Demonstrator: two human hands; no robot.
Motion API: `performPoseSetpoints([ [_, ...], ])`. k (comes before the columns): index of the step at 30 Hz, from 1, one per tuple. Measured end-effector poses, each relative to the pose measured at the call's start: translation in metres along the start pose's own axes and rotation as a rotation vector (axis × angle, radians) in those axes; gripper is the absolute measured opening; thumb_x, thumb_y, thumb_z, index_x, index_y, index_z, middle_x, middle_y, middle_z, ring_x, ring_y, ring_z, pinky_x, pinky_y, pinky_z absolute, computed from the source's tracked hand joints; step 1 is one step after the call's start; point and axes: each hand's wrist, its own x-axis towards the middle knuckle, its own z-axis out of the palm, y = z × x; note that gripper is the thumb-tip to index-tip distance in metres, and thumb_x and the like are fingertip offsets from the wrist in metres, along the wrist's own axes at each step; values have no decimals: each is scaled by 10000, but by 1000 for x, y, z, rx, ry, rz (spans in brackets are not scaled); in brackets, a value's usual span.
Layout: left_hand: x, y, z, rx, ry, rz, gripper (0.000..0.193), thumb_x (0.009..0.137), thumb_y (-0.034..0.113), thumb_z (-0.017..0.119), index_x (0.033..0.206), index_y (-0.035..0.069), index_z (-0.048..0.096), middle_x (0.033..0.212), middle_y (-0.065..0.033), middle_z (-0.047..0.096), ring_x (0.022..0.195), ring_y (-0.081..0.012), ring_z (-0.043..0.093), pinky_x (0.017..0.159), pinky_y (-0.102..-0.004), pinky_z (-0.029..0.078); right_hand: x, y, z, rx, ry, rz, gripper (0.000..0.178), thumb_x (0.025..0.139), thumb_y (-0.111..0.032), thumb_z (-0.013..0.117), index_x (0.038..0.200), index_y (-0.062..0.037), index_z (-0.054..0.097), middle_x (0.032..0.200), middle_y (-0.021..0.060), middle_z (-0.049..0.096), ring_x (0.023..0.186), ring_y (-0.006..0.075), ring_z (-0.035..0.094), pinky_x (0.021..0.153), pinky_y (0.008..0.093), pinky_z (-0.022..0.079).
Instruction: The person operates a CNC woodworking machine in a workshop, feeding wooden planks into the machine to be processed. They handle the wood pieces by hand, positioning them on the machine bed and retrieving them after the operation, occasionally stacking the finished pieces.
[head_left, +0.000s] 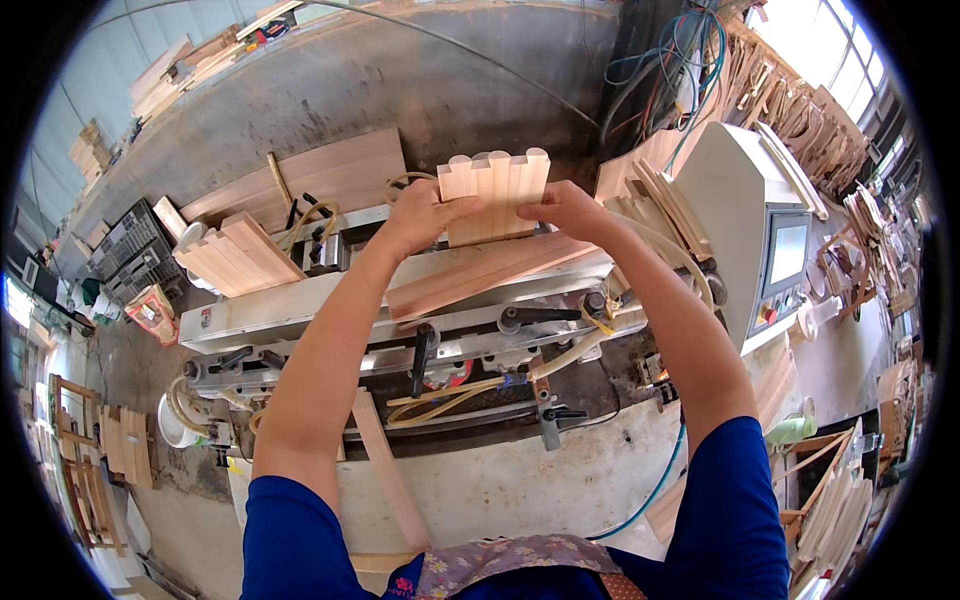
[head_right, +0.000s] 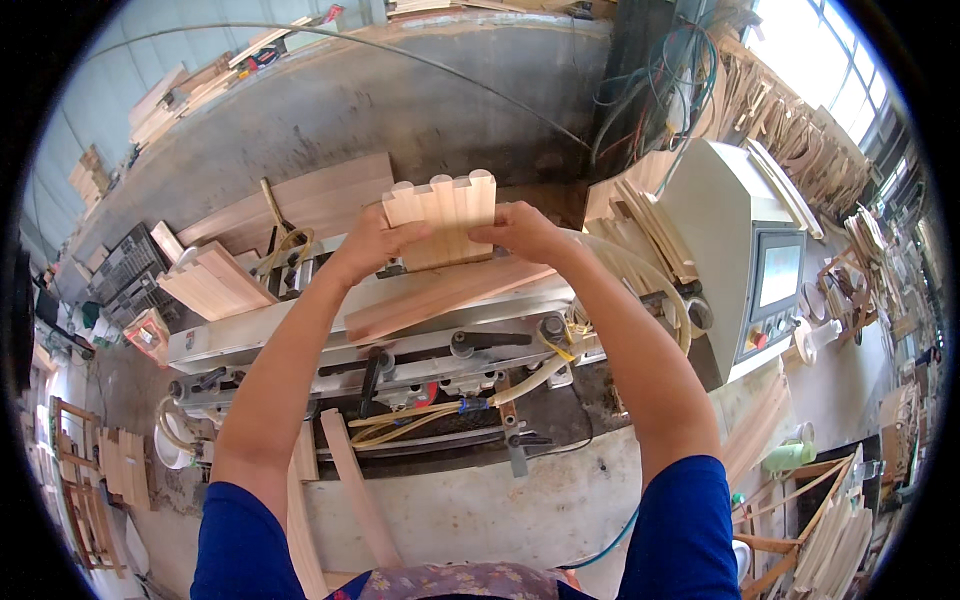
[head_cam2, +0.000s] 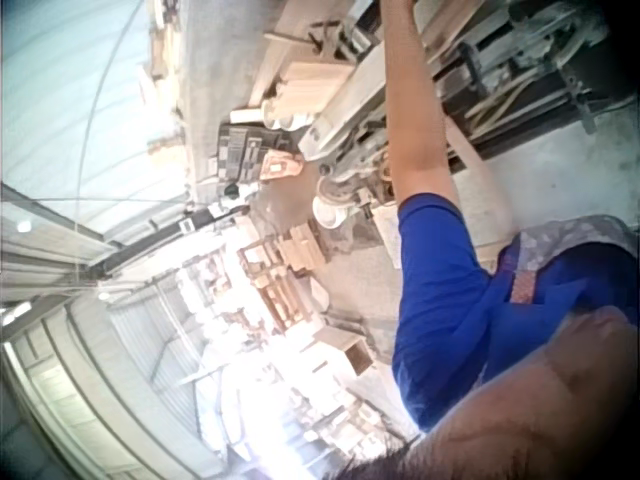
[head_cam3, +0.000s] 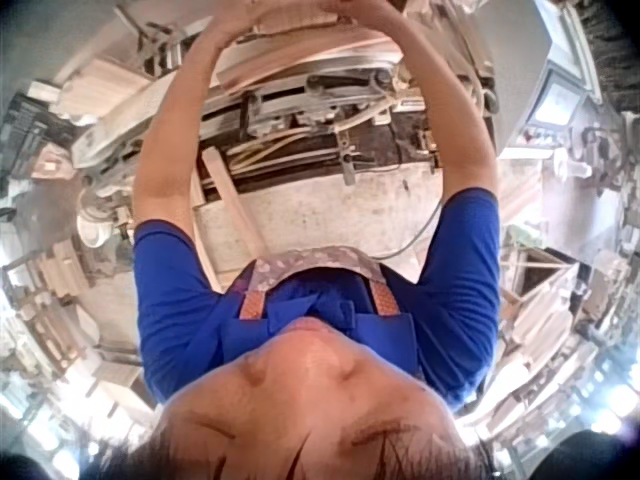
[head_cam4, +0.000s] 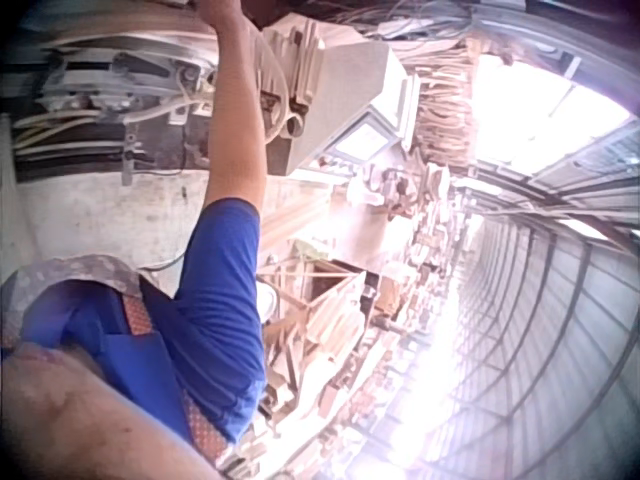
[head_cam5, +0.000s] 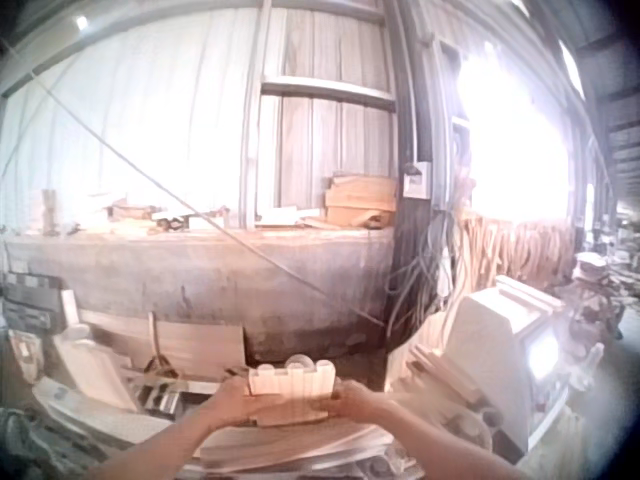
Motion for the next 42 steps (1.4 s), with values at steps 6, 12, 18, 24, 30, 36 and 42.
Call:
performPoseSetpoints([
  [6, -2, 5, 2, -56, -4, -35, 421, 777, 400, 708, 946, 14, 681, 749, -73, 643, 690, -146, 559, 677, -304, 455, -2, -9, -9, -148, -65, 14, 297, 862, -231, 650, 1030, 14, 650, 856, 12, 640, 802, 80, 515, 757, 268, 445],
  [12, -4, 1, 8, -42, 27, -38, 465, 770, 443, 702, 956, 17, 682, 721, -67, 637, 658, -163, 556, 648, -316, 455, -10, -12, -4, -26, -14, 6, 378, 834, -333, 663, 1029, -9, 659, 881, 77, 676, 781, 139, 576, 745, 285, 456],
  [18, -2, -7, 10, -102, 48, 43, 493, 766, 463, 695, 979, 18, 676, 737, -86, 652, 673, -189, 581, 661, -336, 458, -10, -58, 1, 622, 108, 60, 637, 846, -561, 526, 1088, 22, 613, 1003, 85, 619, 937, 162, 557, 855, 294, 408],
  [24, -14, 7, 4, -1, 14, -32, 515, 778, 437, 680, 1065, 12, 630, 871, -115, 661, 759, -228, 604, 708, -337, 462, -9, -59, 7, 590, 148, 169, 710, 800, -621, 498, 1107, 12, 594, 1032, 98, 605, 938, 189, 552, 862, 312, 397],
  [30, -108, 1, -20, 669, -37, 53, 469, 741, 350, 698, 1058, 25, 583, 964, -139, 632, 898, -323, 593, 803, -374, 478, -9, -63, 10, 612, 202, 177, 689, 801, -608, 495, 1100, 6, 594, 1024, 102, 604, 924, 197, 547, 861, 325, 395],
  [36, -143, 1, -27, 684, 20, 33, 394, 663, 197, 741, 996, 48, 592, 1004, -99, 624, 942, -295, 587, 824, -377, 485, -5, -57, 8, 581, 149, 201, 673, 803, -604, 477, 1104, -15, 597, 1049, 105, 603, 957, 207, 540, 874, 335, 388],
  [42, -142, 17, -97, -196, 16, -243, 314, 723, 45, 640, 1027, 37, 560, 1011, -85, 605, 902, -201, 616, 814, -335, 526, -7, -62, 8, 564, 162, 198, 692, 801, -605, 475, 1112, 3, 586, 1064, 110, 600, 966, 208, 537, 888, 348, 385],
])
